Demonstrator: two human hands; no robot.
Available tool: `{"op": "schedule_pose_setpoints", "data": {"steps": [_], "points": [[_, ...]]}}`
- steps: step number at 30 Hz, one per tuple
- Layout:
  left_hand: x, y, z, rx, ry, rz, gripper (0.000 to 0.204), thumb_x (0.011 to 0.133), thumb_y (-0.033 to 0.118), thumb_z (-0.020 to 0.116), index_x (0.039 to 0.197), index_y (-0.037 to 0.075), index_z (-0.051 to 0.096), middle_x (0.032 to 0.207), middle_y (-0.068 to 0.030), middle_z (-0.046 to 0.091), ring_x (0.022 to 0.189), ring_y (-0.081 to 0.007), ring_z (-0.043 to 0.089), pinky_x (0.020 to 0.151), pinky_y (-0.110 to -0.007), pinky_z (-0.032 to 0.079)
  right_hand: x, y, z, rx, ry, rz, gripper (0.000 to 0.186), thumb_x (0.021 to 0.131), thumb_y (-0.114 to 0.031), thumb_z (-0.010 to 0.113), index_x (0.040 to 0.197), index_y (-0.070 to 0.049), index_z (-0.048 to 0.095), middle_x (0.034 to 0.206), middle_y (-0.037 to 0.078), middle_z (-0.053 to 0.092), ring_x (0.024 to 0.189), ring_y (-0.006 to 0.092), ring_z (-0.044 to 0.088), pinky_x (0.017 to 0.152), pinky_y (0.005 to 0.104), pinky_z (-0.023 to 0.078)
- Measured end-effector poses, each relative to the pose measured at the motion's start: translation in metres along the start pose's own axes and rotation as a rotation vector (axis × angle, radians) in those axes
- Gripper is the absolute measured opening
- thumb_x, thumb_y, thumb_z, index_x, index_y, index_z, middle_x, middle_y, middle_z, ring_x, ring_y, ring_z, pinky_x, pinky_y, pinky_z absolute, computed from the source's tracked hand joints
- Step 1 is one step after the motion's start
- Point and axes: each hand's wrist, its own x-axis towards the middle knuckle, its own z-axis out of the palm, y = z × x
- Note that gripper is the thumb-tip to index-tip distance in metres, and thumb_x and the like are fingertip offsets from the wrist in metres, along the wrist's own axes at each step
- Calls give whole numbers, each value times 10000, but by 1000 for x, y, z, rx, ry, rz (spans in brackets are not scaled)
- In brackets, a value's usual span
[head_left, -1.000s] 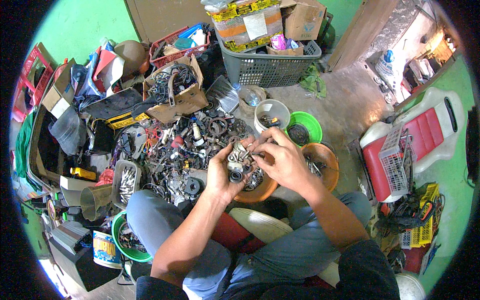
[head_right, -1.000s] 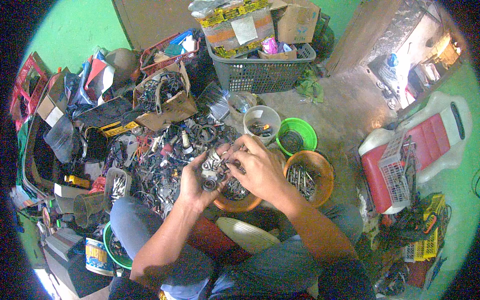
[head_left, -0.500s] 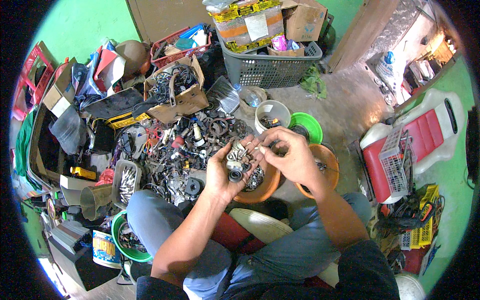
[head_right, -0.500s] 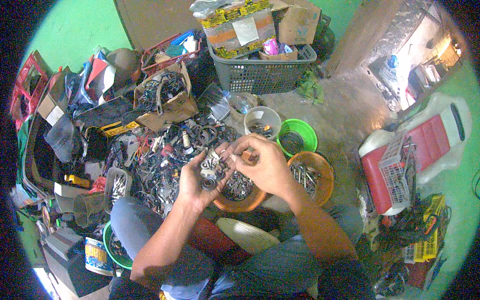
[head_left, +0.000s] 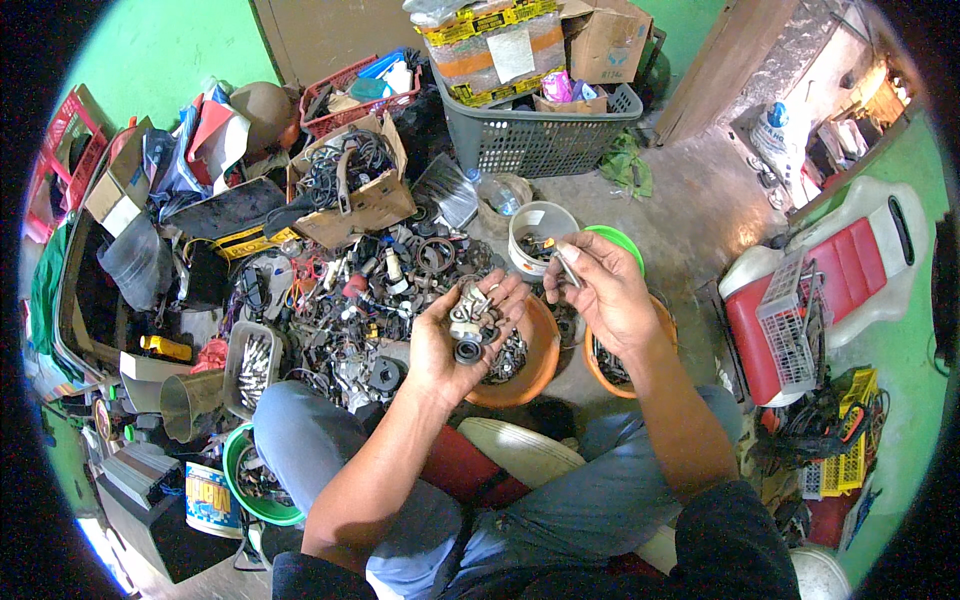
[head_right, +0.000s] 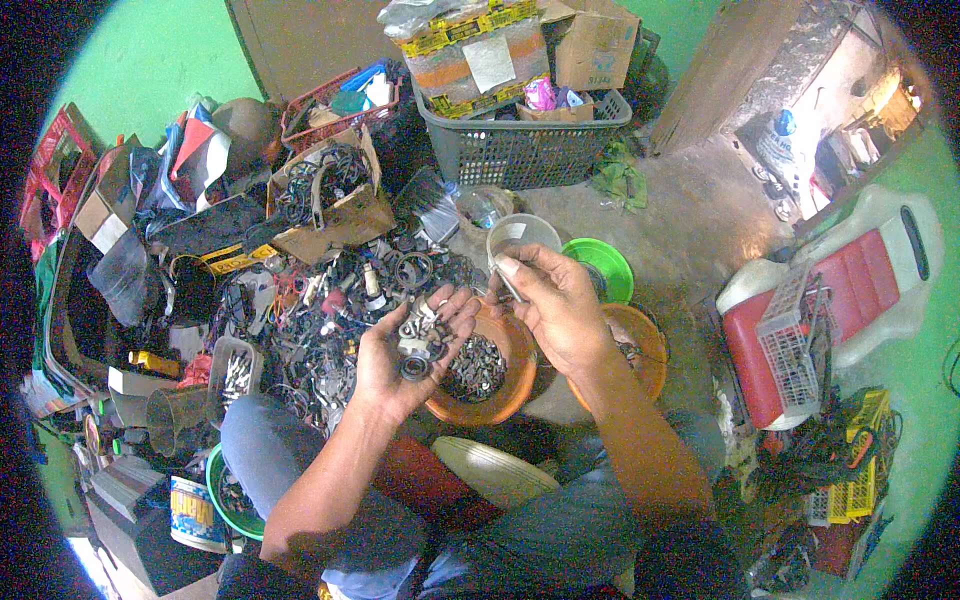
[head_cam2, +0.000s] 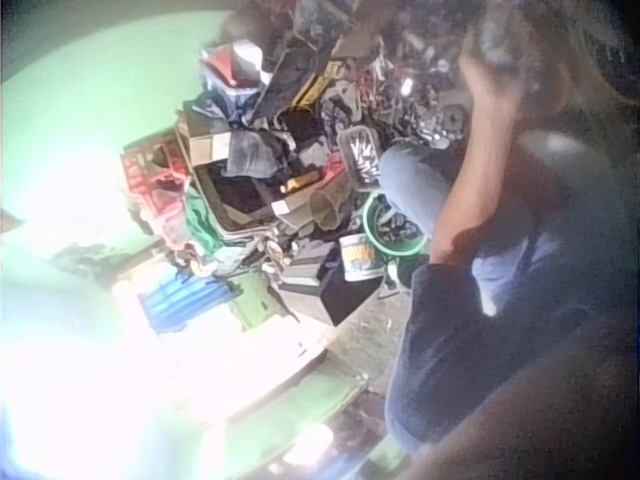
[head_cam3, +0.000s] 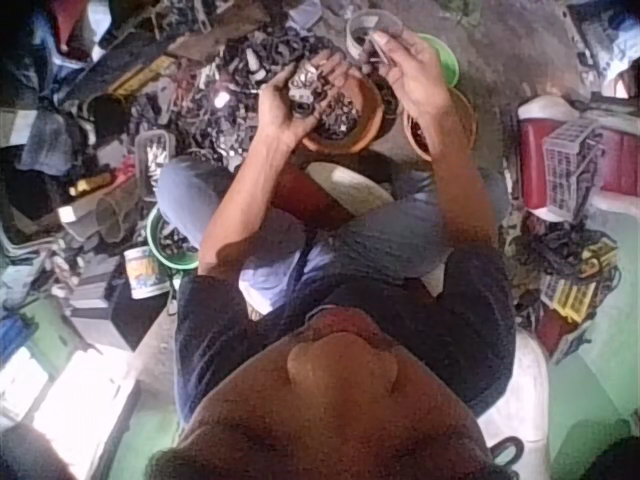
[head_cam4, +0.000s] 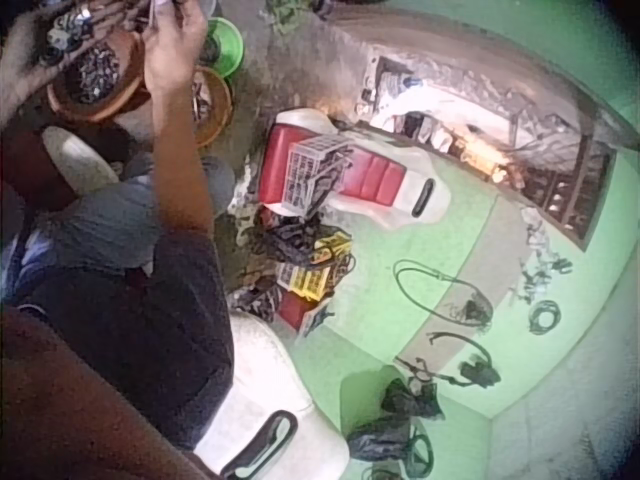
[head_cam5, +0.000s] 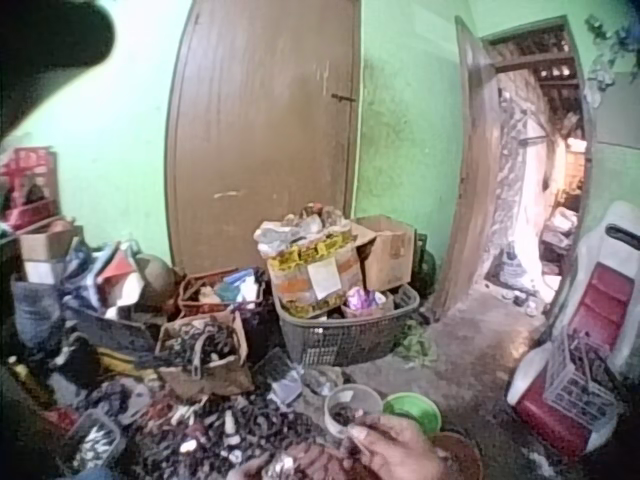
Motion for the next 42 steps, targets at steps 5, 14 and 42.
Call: {"op": "schedule_pose_setpoints", "data": {"steps": [5, 14, 42], "points": [[0, 0, -2, -7, -17, 3, 526, 1047, 266, 253, 1430, -68, 389, 1457, -256, 460, 1367, -382, 444, 1174, -459, 349, -1, 0, -1, 124, -2, 36, 151, 1018, -160, 557, 1092, -34, 595, 901, 45, 624, 791, 166, 618, 704, 317, 520], [0, 2, 0, -39, -8, 1, 529, 1048, 269, 242, 1433, -61, 392, 1452, -253, 466, 1356, -383, 454, 1165, -465, 363, -1, 0, -3, -15, -38, 13, 166, 1008, -179, 588, 1059, -24, 621, 837, 17, 604, 729, 121, 574, 689, 295, 496], [0, 7, -3, -26, 35, 31, 493, 1067, 299, 301, 1432, -9, 424, 1423, -193, 521, 1335, -328, 490, 1134, -456, 400, -6, 7, 12, -1210, -59, -317, 146, 867, -124, 691, 968, -19, 698, 913, 172, 685, 883, 342, 684, 798, 413, 539]]}}
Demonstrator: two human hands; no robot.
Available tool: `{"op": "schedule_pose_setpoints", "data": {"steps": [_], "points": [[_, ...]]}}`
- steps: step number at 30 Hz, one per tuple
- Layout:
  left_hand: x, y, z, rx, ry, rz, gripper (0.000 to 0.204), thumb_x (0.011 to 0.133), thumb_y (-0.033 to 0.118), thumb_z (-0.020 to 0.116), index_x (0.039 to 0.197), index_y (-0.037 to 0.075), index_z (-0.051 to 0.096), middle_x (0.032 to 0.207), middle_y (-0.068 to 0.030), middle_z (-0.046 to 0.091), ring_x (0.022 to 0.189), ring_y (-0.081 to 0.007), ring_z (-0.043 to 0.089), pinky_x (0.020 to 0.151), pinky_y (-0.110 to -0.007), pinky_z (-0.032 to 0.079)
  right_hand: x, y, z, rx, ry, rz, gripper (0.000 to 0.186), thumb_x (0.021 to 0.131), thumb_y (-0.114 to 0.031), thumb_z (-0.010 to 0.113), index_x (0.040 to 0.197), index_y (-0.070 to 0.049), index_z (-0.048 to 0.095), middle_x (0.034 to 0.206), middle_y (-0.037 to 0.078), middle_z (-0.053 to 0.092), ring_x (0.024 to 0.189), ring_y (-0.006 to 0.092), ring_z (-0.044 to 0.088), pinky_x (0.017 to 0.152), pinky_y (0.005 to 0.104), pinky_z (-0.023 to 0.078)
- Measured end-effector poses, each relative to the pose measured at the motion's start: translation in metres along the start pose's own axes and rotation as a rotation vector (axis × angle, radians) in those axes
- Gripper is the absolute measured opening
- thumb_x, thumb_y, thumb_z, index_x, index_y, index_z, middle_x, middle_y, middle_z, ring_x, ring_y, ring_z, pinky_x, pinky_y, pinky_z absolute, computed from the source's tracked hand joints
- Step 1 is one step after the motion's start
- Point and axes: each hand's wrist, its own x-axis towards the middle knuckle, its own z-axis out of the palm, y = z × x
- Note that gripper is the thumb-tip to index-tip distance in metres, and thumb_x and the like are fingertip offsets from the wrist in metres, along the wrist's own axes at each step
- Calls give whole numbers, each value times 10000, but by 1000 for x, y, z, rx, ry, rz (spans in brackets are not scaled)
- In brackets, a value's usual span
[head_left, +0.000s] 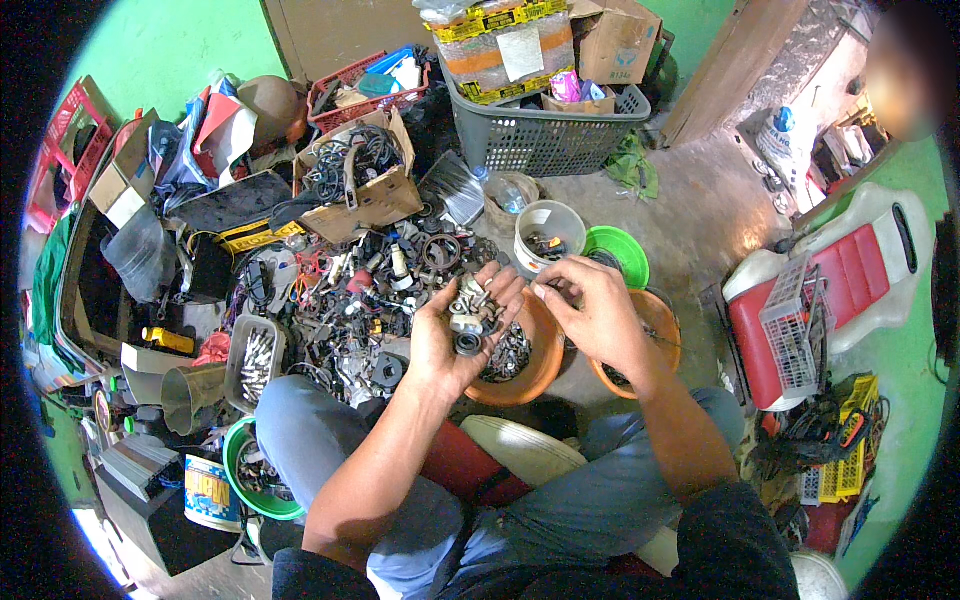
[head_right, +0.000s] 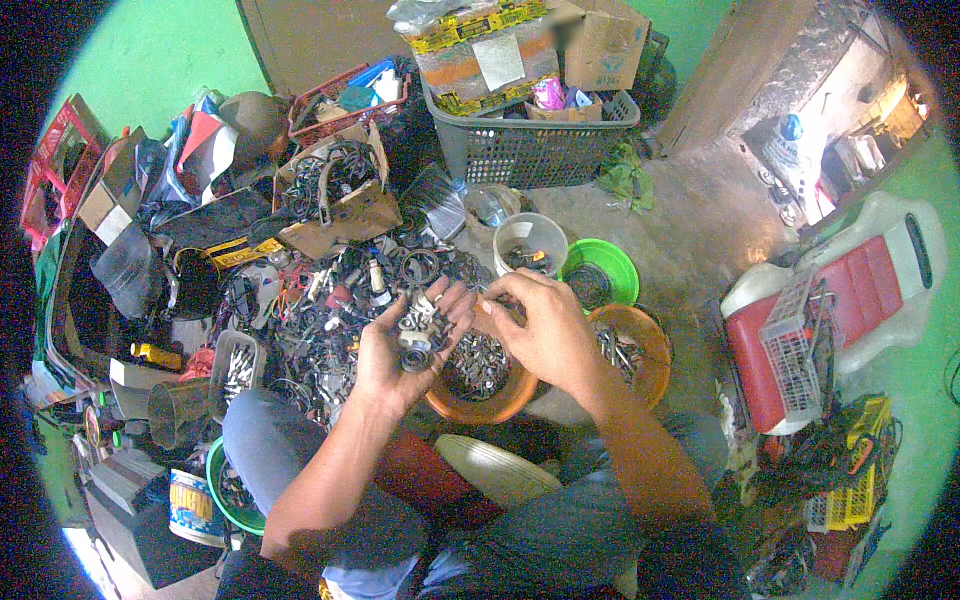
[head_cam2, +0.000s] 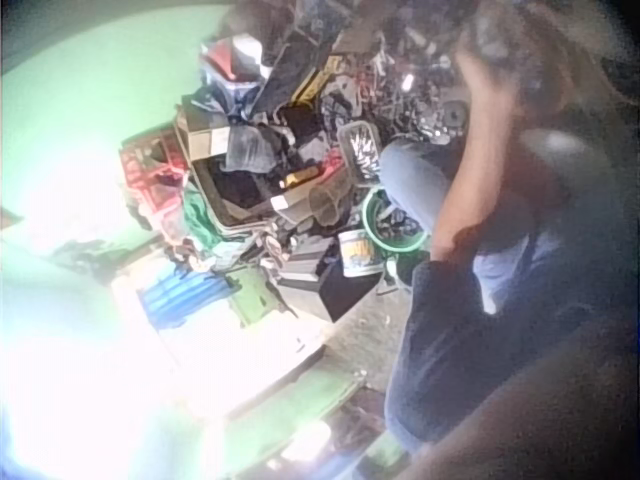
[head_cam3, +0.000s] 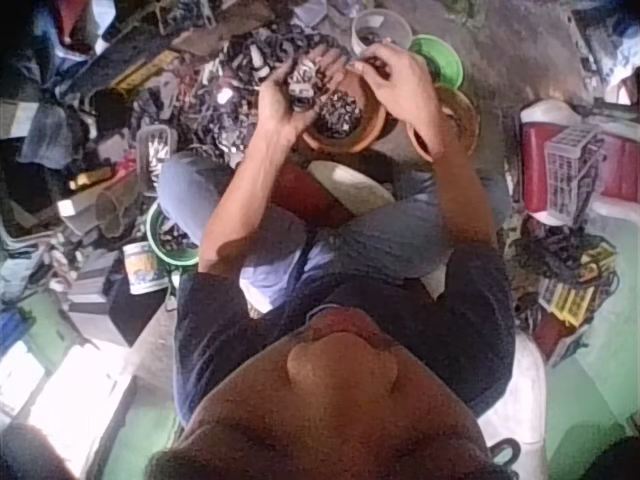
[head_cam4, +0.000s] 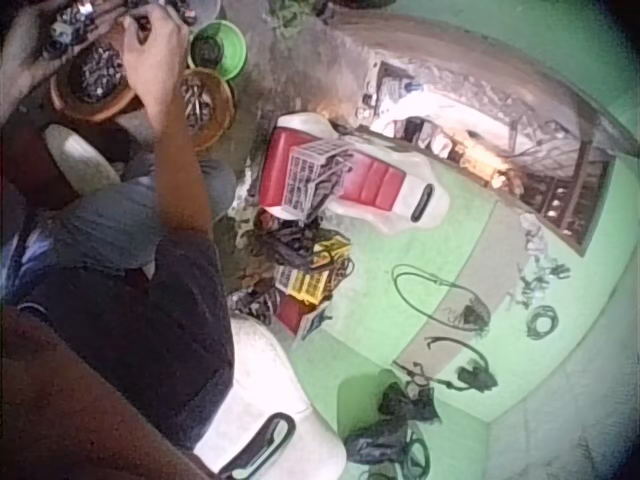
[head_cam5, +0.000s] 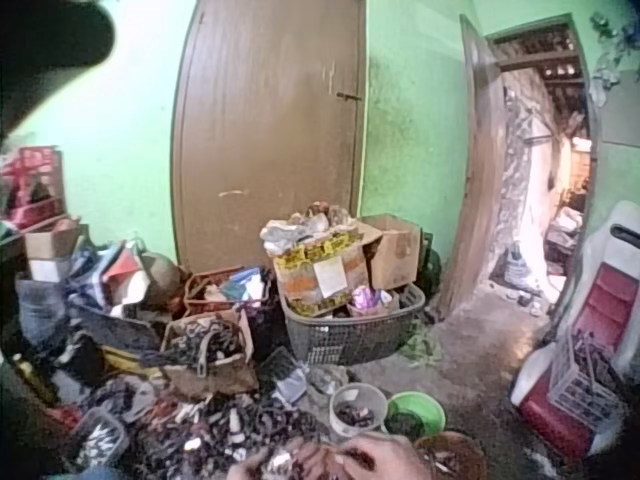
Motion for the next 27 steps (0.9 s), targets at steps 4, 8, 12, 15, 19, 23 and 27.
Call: {"op": "schedule_pose_setpoints", "data": {"steps": [4, 8, 12, 15, 19, 23, 27], "points": [[-1, -2, -3, 45, -37, -30, 493, 1066, 313, 286, 1425, 20, 454, 1416, -150, 542, 1295, -275, 529, 1067, -411, 455, -3, -5, 6, -1, -28, -155, 159, 867, -146, 701, 981, -38, 718, 954, 139, 654, 898, 325, 666, 809, 404, 538], [-2, -5, -2, 150, 20, -45, 512, 1059, 336, 261, 1419, 50, 487, 1392, -118, 575, 1274, -228, 542, 1038, -385, 452, -7, -11, 14, -4, -60, -183, 241, 815, -87, 754, 1047, -24, 732, 1004, 116, 653, 980, 287, 635, 881, 380, 512], [0, -4, -7, 167, 27, -58, 496, 1060, 333, 275, 1381, 55, 531, 1324, -103, 626, 1188, -216, 594, 1008, -385, 474, -9, -7, 23, -44, -27, -240, 250, 800, -101, 768, 1034, -22, 733, 1011, 118, 648, 997, 296, 629, 892, 389, 508], [0, -5, -10, 156, 9, -59, 488, 1061, 334, 282, 1366, 55, 541, 1294, -97, 643, 1125, -225, 626, 981, -389, 494, -9, -5, 24, -15, -29, -248, 232, 793, -91, 769, 1010, -18, 727, 1005, 116, 649, 996, 293, 630, 890, 386, 508], [1, -6, -11, 153, 20, -42, 484, 1063, 337, 288, 1355, 49, 545, 1262, -97, 654, 1097, -245, 643, 964, -398, 507, -8, -12, 22, 58, -58, -180, 209, 788, -75, 771, 976, -14, 703, 973, 109, 654, 980, 279, 633, 874, 375, 509], [-2, -8, -3, 198, 39, -26, 488, 1061, 339, 291, 1363, 42, 533, 1276, -103, 647, 1128, -246, 635, 969, -395, 504, -6, -10, 20, 99, -77, -191, 196, 788, -61, 771, 950, -19, 669, 970, 101, 667, 930, 247, 632, 809, 356, 511], [0, -6, -8, 156, 10, -34, 493, 1059, 339, 294, 1375, 37, 520, 1293, -120, 638, 1170, -243, 616, 981, -385, 491, -7, -18, 15, 112, -71, -128, 187, 796, -49, 764, 938, -23, 645, 983, 93, 677, 855, 206, 628, 737, 326, 508]]}}
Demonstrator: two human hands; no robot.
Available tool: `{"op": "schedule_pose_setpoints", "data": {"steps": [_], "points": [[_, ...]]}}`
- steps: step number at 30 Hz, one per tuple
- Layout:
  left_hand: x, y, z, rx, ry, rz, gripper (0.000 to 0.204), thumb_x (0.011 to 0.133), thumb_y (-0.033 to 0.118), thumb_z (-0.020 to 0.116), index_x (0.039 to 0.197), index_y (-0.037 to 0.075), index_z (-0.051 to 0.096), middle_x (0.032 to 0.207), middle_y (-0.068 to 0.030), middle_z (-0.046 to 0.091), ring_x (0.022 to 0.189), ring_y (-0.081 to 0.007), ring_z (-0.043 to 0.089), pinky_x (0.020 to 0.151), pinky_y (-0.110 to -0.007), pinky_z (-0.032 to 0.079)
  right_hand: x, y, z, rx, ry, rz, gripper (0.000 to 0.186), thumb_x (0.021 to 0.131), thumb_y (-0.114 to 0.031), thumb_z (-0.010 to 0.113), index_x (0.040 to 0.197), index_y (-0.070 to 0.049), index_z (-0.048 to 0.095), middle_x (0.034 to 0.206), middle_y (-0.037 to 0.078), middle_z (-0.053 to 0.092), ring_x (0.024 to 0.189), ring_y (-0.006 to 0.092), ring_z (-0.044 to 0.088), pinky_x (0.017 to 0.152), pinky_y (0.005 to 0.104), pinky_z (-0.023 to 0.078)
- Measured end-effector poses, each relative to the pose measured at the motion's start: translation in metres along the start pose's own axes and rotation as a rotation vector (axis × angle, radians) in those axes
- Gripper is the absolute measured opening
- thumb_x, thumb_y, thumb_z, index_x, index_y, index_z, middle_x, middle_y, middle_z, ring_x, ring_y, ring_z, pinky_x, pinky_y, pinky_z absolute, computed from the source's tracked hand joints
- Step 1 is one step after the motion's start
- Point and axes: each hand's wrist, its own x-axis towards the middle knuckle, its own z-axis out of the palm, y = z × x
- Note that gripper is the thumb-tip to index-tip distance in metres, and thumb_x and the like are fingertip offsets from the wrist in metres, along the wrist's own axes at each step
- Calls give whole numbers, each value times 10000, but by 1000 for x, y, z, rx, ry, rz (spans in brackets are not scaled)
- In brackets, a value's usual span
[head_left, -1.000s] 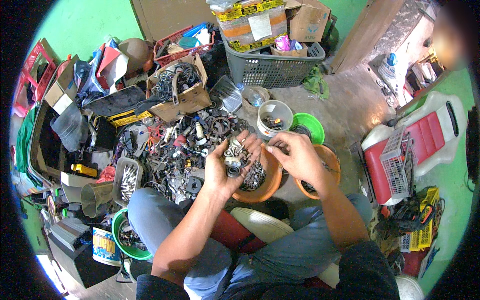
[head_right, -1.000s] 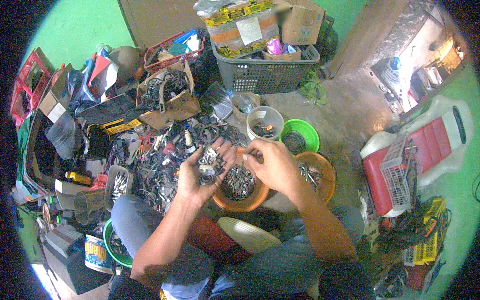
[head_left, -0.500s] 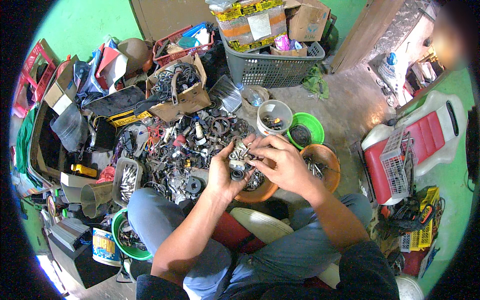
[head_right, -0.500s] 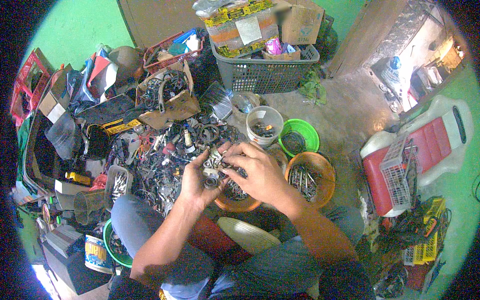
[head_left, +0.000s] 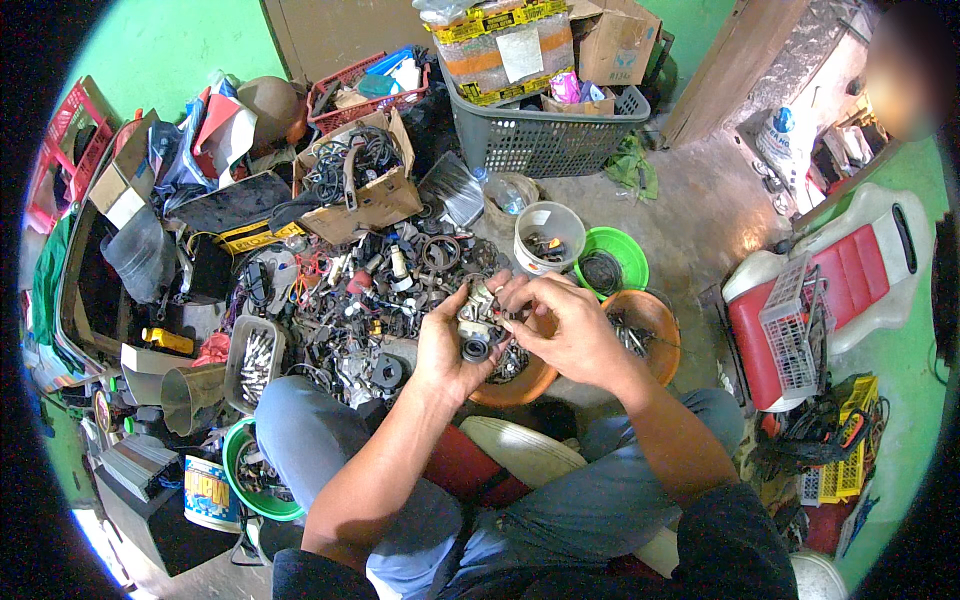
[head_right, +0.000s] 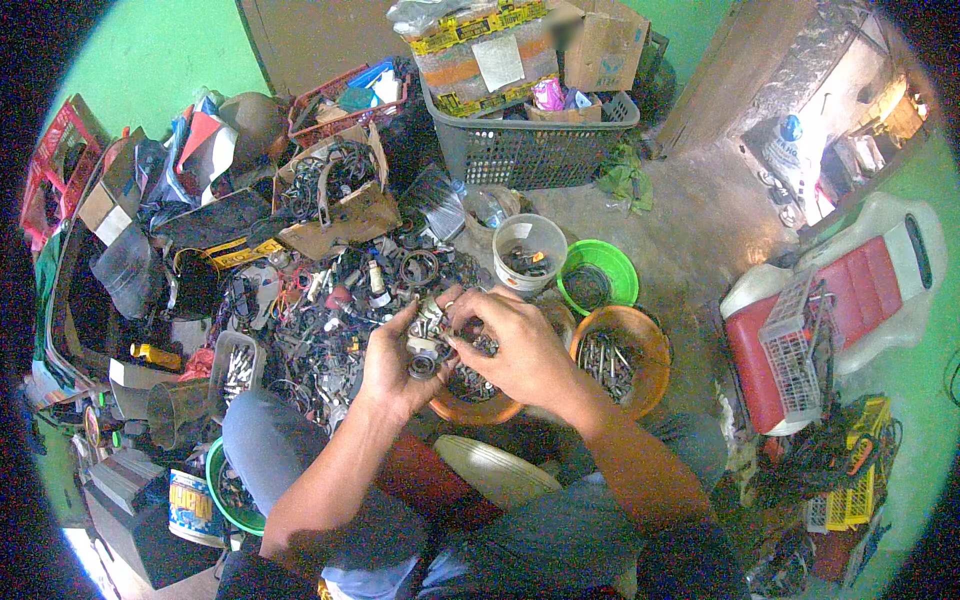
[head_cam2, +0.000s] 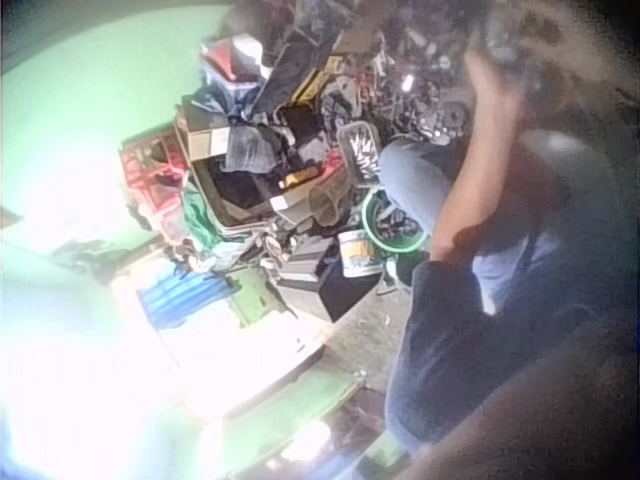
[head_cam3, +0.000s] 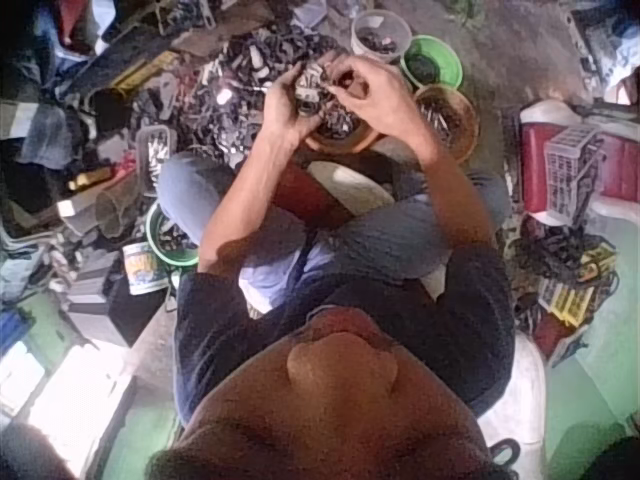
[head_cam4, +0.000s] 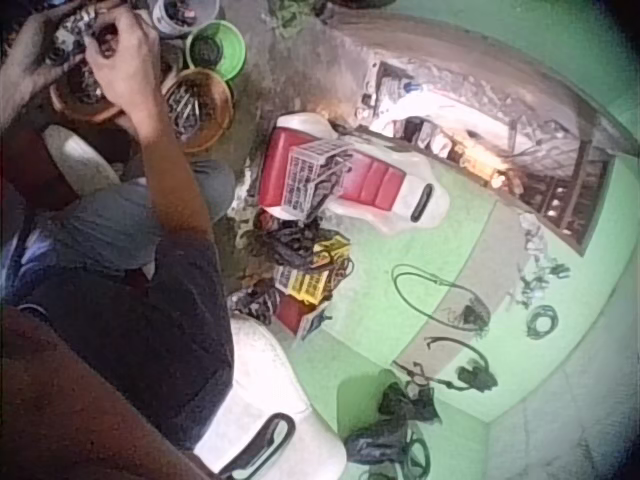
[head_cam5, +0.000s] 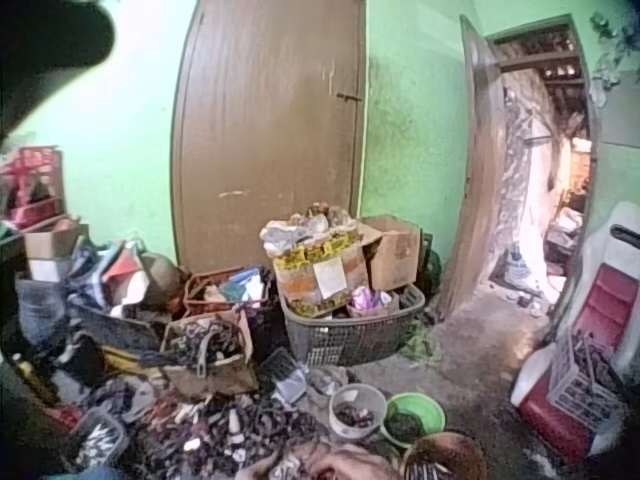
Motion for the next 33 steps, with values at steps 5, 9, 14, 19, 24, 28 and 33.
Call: {"op": "schedule_pose_setpoints", "data": {"steps": [5, 9, 14, 19, 24, 28, 33], "points": [[0, 0, 2, -30, 12, 6, 492, 1061, 327, 290, 1379, 26, 514, 1273, -134, 642, 1184, -243, 604, 989, -381, 482, 1, -4, -3, 71, 44, 38, 215, 810, -28, 748, 1009, -29, 669, 980, 86, 673, 834, 176, 632, 727, 300, 510], [0, 1, 3, -22, 26, 14, 492, 1065, 310, 274, 1380, 9, 503, 1279, -148, 633, 1201, -258, 593, 1024, -397, 473, 2, -5, -6, 99, 90, -11, 257, 818, -1, 731, 1068, -31, 679, 1001, 101, 668, 861, 180, 638, 746, 300, 515], [-1, 1, 10, -44, 36, 18, 480, 1064, 305, 287, 1385, 11, 491, 1328, -147, 593, 1219, -282, 572, 1060, -415, 457, 1, 7, -3, 219, 139, 14, 197, 869, -52, 719, 1051, -4, 664, 1007, 79, 670, 844, 152, 667, 706, 293, 552], [-1, 1, 10, -95, 35, 2, 487, 1064, 312, 293, 1377, -8, 484, 1333, -182, 573, 1214, -295, 572, 1127, -449, 407, 3, 9, -5, 634, 132, 241, 188, 904, -23, 692, 1067, 12, 605, 959, 74, 683, 847, 129, 668, 712, 268, 556], [0, 1, 8, -132, 5, 9, 481, 1061, 293, 278, 1357, -22, 489, 1334, -200, 567, 1244, -313, 552, 1124, -460, 411, 4, 13, -15, 689, 108, 371, 167, 942, -42, 656, 1080, 18, 583, 890, 96, 681, 800, 152, 682, 694, 274, 565], [-1, 1, 15, -107, 29, 18, 476, 1060, 286, 268, 1337, -21, 504, 1314, -190, 579, 1240, -307, 557, 1119, -456, 417, 6, 12, -17, 941, 175, 466, 192, 978, -104, 619, 1118, 23, 586, 922, 115, 686, 817, 188, 696, 712, 300, 584], [-2, 2, 15, -108, 14, 11, 475, 1061, 289, 265, 1332, -15, 509, 1309, -188, 588, 1237, -301, 565, 1102, -443, 436, 6, 14, -19, 1030, 171, 507, 234, 984, -122, 610, 1159, 32, 588, 968, 128, 691, 822, 210, 700, 721, 318, 592]]}}
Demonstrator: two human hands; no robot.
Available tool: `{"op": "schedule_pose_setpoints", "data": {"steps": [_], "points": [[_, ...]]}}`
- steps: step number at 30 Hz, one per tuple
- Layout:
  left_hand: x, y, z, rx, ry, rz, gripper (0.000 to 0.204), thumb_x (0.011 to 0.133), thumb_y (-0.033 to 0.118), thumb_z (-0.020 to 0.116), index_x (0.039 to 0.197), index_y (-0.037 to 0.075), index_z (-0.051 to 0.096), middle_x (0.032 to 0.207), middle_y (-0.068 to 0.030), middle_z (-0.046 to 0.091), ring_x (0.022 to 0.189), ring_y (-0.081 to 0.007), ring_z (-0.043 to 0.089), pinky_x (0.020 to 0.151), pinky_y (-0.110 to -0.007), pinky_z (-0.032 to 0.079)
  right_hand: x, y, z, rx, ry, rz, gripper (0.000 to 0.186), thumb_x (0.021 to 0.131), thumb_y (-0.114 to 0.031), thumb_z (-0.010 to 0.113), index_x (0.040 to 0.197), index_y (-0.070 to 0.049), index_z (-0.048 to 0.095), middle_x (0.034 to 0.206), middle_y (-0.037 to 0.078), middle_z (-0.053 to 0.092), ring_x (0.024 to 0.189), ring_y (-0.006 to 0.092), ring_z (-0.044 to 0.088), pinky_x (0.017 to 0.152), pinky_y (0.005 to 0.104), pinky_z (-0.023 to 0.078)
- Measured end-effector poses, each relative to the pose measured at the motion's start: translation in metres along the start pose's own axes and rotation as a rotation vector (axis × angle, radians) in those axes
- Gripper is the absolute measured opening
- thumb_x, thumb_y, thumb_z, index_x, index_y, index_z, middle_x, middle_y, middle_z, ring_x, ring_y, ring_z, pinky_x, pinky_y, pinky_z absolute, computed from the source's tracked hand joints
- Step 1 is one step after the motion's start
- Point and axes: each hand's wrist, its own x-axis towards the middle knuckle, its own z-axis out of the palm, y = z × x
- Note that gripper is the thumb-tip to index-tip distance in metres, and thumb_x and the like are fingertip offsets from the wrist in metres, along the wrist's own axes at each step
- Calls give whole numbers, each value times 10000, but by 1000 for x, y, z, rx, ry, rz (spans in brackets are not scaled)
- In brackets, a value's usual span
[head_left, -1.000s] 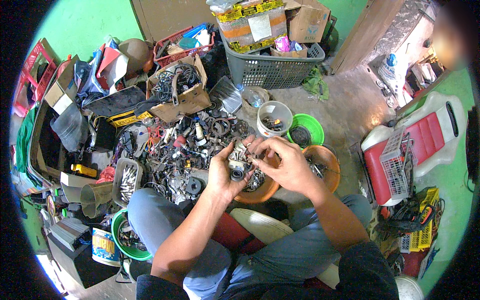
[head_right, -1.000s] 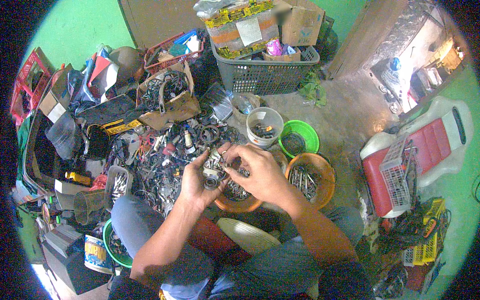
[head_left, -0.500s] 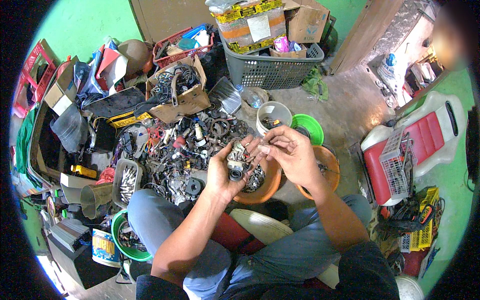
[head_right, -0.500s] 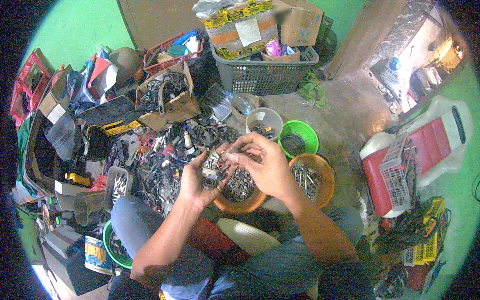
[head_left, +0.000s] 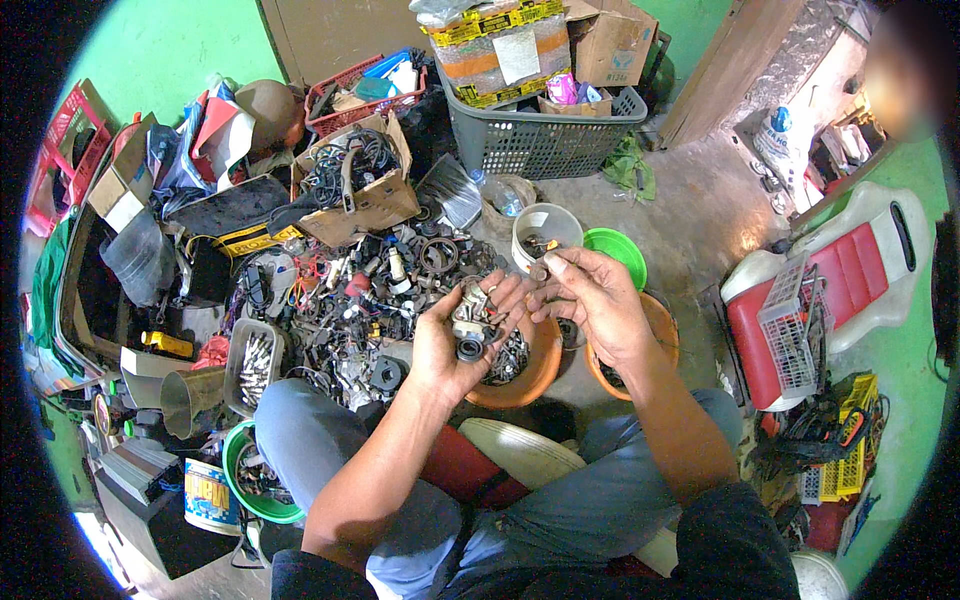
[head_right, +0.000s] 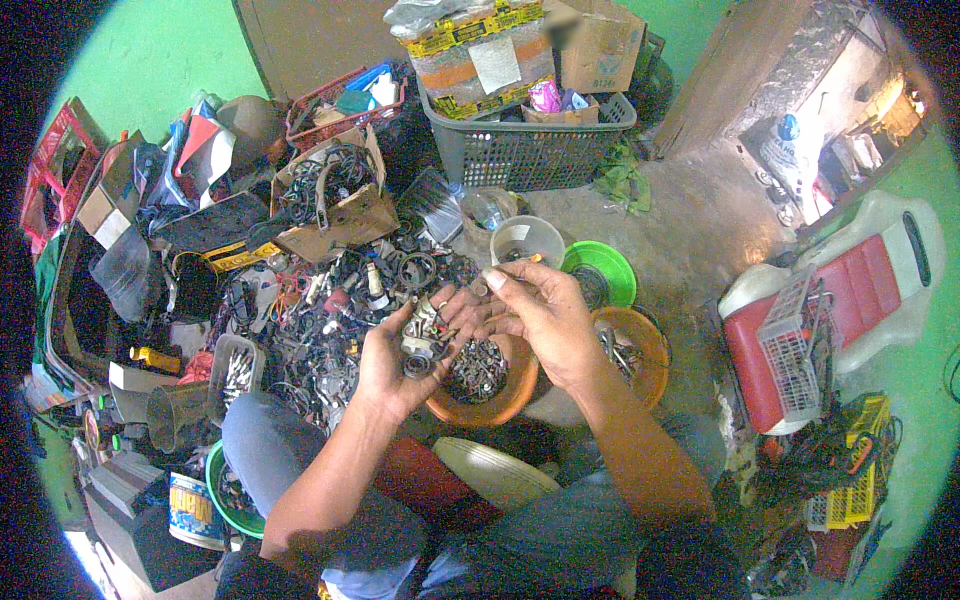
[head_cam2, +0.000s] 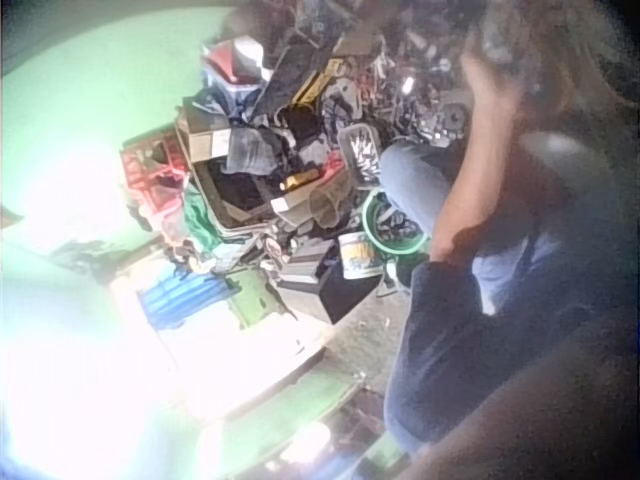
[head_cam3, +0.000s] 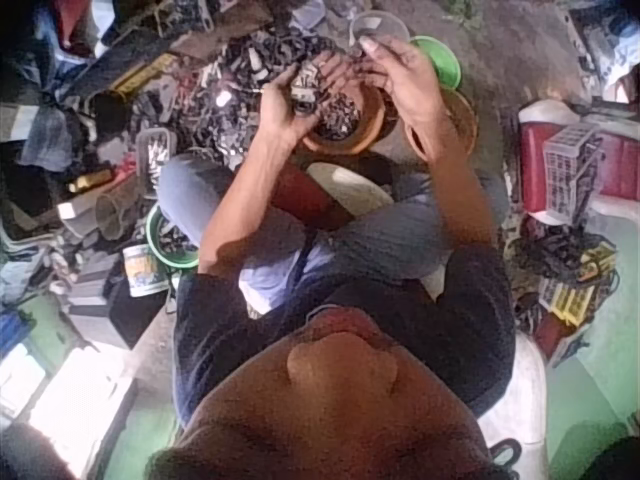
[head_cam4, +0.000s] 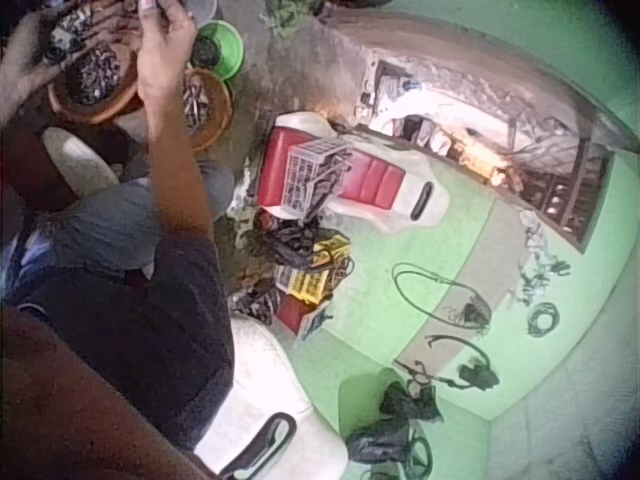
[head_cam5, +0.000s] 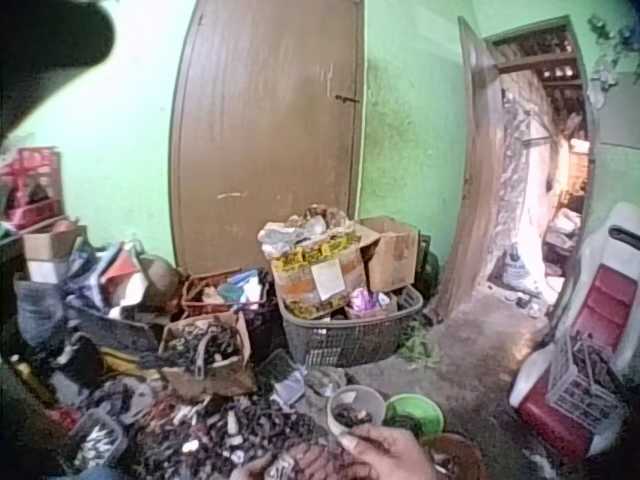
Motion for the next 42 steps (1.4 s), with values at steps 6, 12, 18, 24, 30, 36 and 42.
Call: {"op": "schedule_pose_setpoints", "data": {"steps": [6, 12, 18, 24, 30, 36, 42], "points": [[2, 1, -7, 22, -2, 7, 521, 1060, 301, 244, 1417, -28, 433, 1430, -220, 503, 1352, -315, 476, 1151, -431, 379, 0, 3, 1, -143, -19, -34, 202, 982, -117, 609, 1131, 19, 600, 955, 113, 689, 786, 189, 685, 700, 311, 581], [5, 5, -6, 12, -32, 14, 502, 1067, 289, 254, 1396, -33, 454, 1405, -214, 529, 1327, -327, 500, 1124, -443, 411, -2, -1, -2, -101, 51, -113, 159, 987, -121, 606, 1081, 7, 607, 888, 85, 674, 703, 152, 630, 621, 289, 531], [2, 10, -5, 28, -22, 51, 470, 1072, 287, 317, 1394, -28, 454, 1388, -198, 544, 1310, -338, 512, 1120, -455, 421, -1, -15, -7, -205, 36, -149, 144, 980, -121, 617, 1075, -11, 611, 880, 92, 674, 725, 144, 630, 631, 291, 530], [4, 9, -11, 45, -44, 46, 436, 1062, 271, 399, 1396, -2, 459, 1322, -169, 581, 1263, -318, 545, 1106, -439, 441, -2, -28, -11, -321, 27, -109, 140, 960, -91, 637, 1072, -9, 618, 868, 89, 684, 751, 133, 636, 665, 276, 522], [4, 6, -6, 165, -4, 73, 380, 1046, 216, 446, 1372, 22, 472, 1214, -111, 591, 1230, -296, 561, 1091, -421, 456, 3, -8, -27, -998, 7, -192, 159, 884, -153, 718, 974, -28, 678, 873, 115, 717, 796, 228, 702, 755, 361, 551], [8, 9, -18, 163, -59, 66, 395, 1041, 202, 443, 1381, 0, 459, 1216, -121, 586, 1244, -298, 552, 1090, -420, 458, -3, 2, -19, -1287, -66, -122, 141, 866, -46, 696, 984, 9, 641, 834, 154, 702, 781, 254, 693, 729, 370, 540], [5, 10, -8, 162, -28, 63, 432, 1059, 239, 364, 1386, -26, 463, 1344, -198, 568, 1288, -331, 529, 1111, -433, 438, -5, 11, -17, -1369, -145, -56, 157, 852, -140, 680, 966, -36, 655, 911, 192, 711, 891, 383, 689, 809, 471, 545]]}}
